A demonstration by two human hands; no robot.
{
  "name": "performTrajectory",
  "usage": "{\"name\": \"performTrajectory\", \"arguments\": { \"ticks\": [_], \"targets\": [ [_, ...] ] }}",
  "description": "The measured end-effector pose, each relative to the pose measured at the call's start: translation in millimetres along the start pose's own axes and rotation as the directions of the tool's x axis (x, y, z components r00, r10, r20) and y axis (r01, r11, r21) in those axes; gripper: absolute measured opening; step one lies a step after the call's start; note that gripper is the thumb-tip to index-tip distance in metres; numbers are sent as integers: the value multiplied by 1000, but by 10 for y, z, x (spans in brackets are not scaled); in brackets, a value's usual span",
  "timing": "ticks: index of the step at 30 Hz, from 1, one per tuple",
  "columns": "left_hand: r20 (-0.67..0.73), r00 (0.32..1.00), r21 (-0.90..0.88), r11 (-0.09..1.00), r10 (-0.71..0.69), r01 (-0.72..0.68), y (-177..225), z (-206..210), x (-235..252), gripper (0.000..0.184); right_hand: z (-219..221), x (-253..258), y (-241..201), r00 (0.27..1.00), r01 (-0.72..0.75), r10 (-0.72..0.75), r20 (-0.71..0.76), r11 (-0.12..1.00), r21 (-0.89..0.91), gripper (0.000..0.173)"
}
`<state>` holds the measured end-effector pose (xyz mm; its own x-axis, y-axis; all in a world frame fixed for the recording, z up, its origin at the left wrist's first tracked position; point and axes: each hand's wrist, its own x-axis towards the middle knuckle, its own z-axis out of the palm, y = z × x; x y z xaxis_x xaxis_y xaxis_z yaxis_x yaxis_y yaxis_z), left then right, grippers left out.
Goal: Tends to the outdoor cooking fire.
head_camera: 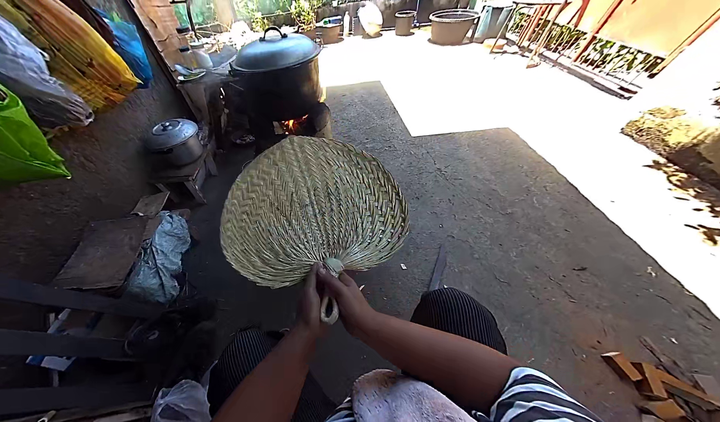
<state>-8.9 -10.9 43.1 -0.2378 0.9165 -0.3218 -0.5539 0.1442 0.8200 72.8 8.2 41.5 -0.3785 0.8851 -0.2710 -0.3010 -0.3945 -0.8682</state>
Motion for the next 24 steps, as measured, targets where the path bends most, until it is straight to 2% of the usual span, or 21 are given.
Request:
{"name": "performTrajectory", "arguments": {
  "ticks": [3, 5, 8, 12, 13, 17, 19, 21, 22, 24],
  "targets": [
    [-125, 983, 39, 989, -134, 140, -96, -1, 1, 46, -79, 84, 111, 983, -175, 175, -51, 985, 6, 28],
    [-155, 986, 61, 995, -67, 77, -134, 12, -60, 49, -92, 57, 97, 989, -146, 144, -24, 986, -85, 28],
    [-102, 994, 32, 999, 39, -36, -129, 22, -100, 52, -100, 31, 44, 998, -50, 58, 38, 983, -179, 34],
    [-112, 980, 75, 982, -165, 173, -118, -40, -8, 54, -104, 121, 179, 969, -241, 236, -68, 967, -87, 28],
    [-94, 981, 94, 980, -167, 176, -114, -43, -10, 55, -91, 119, 173, 963, -263, 255, -89, 960, -95, 28],
    [3, 999, 173, 984, 40, -40, -109, -65, -131, 41, -47, 4, 56, 992, -122, 121, -19, 966, -228, 37],
    [-22, 999, 200, 979, -32, 36, -101, -85, -118, 38, -69, 31, 157, 991, -132, 129, -28, 975, -179, 36],
    [-80, 976, 209, 954, -201, 213, -102, -121, -45, 36, -97, 89, 263, 972, -229, 221, -80, 967, -114, 33],
    [-110, 964, 208, 943, -240, 259, -111, -140, -19, 35, -89, 99, 275, 959, -275, 264, -103, 955, -116, 31],
    [-152, 974, 207, 958, -171, 200, -124, -134, -64, 33, -38, 69, 217, 963, -266, 249, -107, 945, -193, 26]
  ]
}}
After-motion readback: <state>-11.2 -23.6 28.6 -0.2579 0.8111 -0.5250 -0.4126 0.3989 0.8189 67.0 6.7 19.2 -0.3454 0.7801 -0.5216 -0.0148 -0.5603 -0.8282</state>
